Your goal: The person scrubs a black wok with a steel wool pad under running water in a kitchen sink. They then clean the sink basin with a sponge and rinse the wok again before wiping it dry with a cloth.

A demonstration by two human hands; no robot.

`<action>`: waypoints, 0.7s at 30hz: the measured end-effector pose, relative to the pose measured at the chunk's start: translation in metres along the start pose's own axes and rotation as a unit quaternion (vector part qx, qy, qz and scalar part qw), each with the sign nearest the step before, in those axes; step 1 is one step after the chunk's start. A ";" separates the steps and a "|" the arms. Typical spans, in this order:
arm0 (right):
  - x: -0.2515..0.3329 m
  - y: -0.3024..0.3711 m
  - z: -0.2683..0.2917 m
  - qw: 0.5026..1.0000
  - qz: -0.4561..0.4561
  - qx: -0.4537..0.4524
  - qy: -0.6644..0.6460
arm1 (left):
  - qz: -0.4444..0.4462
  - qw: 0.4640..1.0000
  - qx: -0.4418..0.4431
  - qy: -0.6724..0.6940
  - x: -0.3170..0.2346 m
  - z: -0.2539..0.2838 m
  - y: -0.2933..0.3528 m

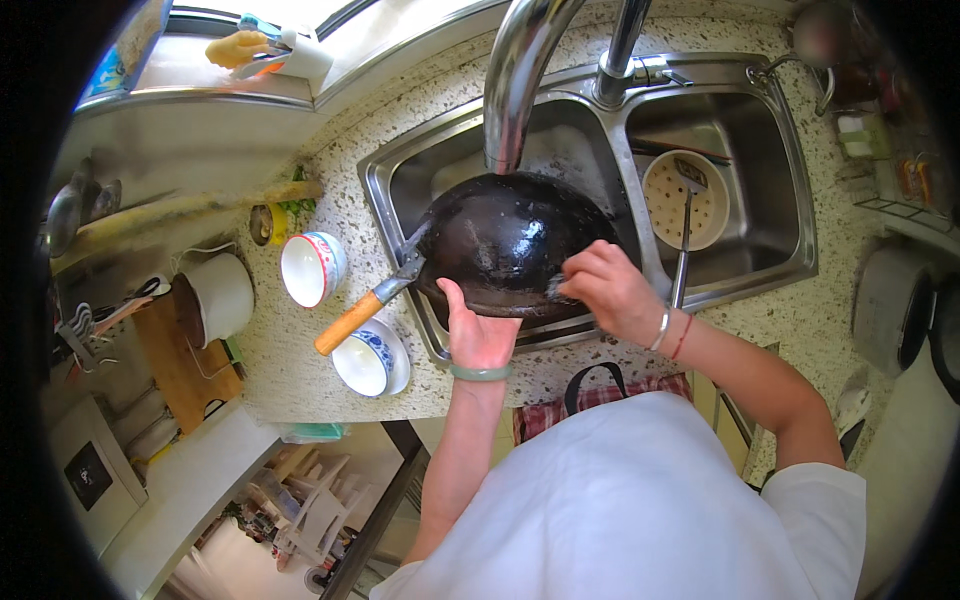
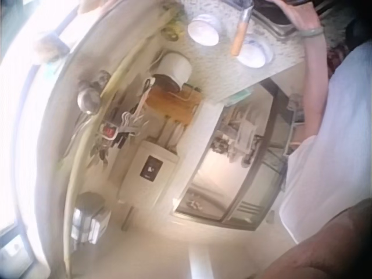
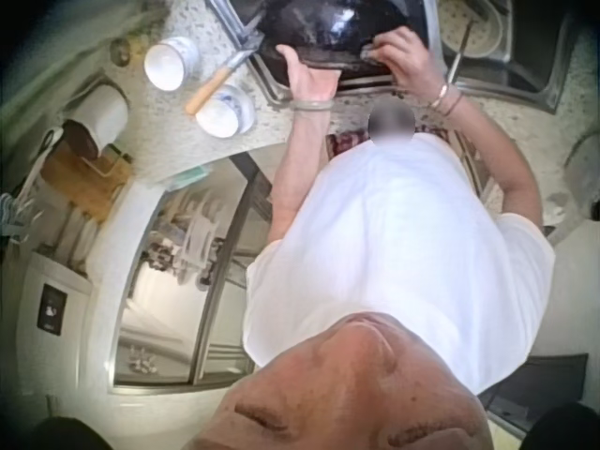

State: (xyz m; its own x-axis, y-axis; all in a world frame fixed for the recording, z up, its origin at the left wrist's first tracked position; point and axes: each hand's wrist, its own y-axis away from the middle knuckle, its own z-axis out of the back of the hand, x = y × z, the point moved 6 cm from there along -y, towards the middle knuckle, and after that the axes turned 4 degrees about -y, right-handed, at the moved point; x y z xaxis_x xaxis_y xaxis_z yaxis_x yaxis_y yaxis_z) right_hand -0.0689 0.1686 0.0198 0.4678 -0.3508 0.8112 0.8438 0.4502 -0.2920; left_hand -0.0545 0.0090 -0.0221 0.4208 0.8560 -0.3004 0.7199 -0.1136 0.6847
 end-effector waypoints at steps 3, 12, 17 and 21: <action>0.004 -0.001 -0.008 1.000 0.000 -0.022 0.006 | -0.011 1.000 -0.005 0.002 0.002 0.007 -0.003; 0.016 -0.018 -0.020 0.999 0.047 0.015 -0.013 | 0.006 1.000 0.018 0.022 0.002 0.013 0.000; 0.020 -0.017 -0.027 1.000 0.024 0.001 -0.011 | -0.005 1.000 0.012 0.027 0.005 0.010 0.001; 0.037 -0.059 -0.067 0.996 0.045 0.083 -0.004 | 0.007 1.000 0.020 0.019 0.004 0.022 0.004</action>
State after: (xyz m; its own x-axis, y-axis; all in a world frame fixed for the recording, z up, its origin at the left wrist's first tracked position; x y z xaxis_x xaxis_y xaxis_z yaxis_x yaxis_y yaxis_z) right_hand -0.0838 0.0742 0.0335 0.5372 -0.2965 0.7896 0.7434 0.6086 -0.2773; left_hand -0.0381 0.0006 -0.0351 0.4099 0.8725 -0.2660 0.7367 -0.1448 0.6605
